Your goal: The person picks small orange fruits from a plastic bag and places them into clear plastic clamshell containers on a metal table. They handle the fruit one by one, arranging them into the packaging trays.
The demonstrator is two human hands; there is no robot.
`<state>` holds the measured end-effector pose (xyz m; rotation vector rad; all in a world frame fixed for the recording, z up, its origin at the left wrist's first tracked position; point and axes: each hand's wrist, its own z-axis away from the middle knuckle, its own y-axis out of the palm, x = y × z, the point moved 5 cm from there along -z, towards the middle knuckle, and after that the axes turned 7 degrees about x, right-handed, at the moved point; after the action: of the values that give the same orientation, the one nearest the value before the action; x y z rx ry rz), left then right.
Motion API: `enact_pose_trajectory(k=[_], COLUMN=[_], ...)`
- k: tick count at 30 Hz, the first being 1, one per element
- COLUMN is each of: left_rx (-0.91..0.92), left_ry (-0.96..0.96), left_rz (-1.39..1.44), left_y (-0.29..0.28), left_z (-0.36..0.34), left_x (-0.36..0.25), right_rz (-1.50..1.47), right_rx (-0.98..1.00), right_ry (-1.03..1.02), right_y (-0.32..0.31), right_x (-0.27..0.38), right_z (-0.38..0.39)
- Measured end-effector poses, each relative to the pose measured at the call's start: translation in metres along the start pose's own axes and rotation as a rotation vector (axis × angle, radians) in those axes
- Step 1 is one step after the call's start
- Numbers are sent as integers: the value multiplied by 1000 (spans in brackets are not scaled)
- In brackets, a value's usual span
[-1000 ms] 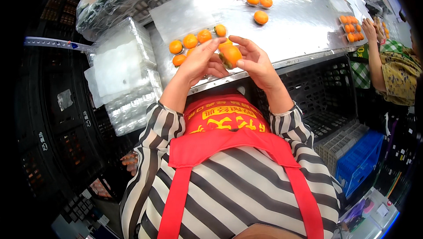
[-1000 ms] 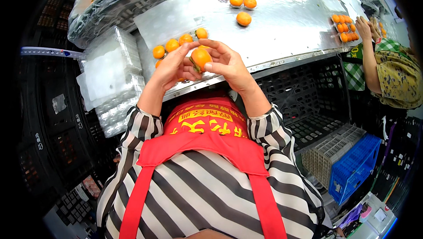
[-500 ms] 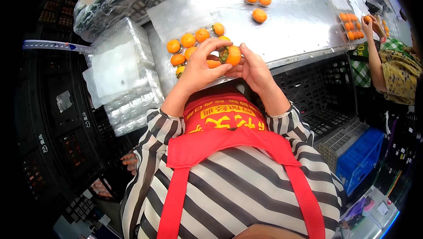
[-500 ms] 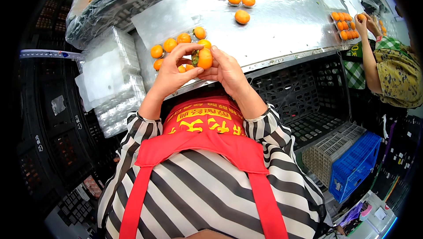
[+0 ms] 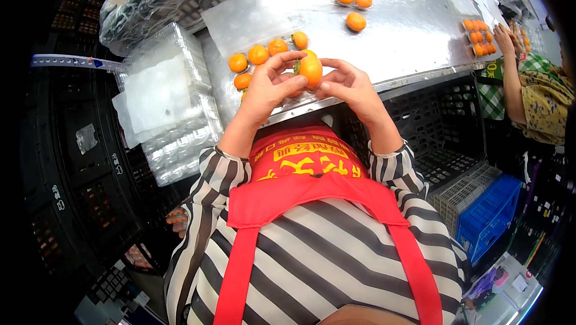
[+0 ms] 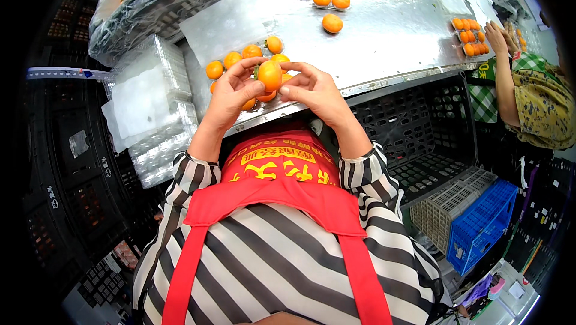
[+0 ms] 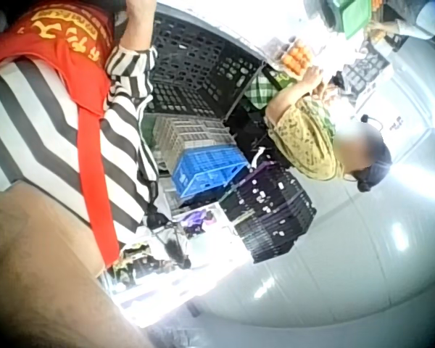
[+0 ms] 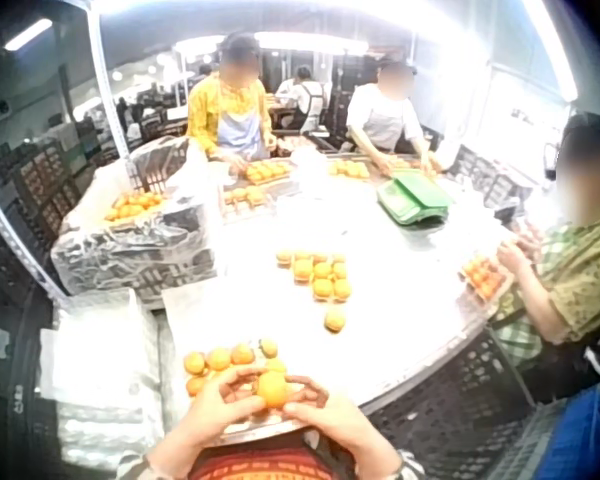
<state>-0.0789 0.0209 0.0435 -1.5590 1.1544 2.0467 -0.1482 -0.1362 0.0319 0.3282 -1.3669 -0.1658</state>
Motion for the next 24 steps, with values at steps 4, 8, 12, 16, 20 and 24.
enact_pose_trajectory(k=[4, 8, 12, 16, 20, 24], left_rx=[-18, -44, -84, -76, -22, 10], left_ry=[-85, -155, -205, -215, -188, -175], left_rz=[282, 277, 192, 235, 229, 152], left_y=[7, 6, 4, 1, 0, 1], left_z=[3, 1, 3, 6, 7, 5], left_x=[2, 11, 13, 10, 10, 6], right_rz=[16, 26, 56, -58, -94, -115], right_rx=[-90, -62, -24, -25, -17, -4], right_ry=[-124, -251, -248, -214, -193, -209], right_y=[0, 14, 25, 25, 22, 21], right_x=[14, 15, 10, 10, 8, 7], right_z=[2, -1, -6, -6, -6, -8])
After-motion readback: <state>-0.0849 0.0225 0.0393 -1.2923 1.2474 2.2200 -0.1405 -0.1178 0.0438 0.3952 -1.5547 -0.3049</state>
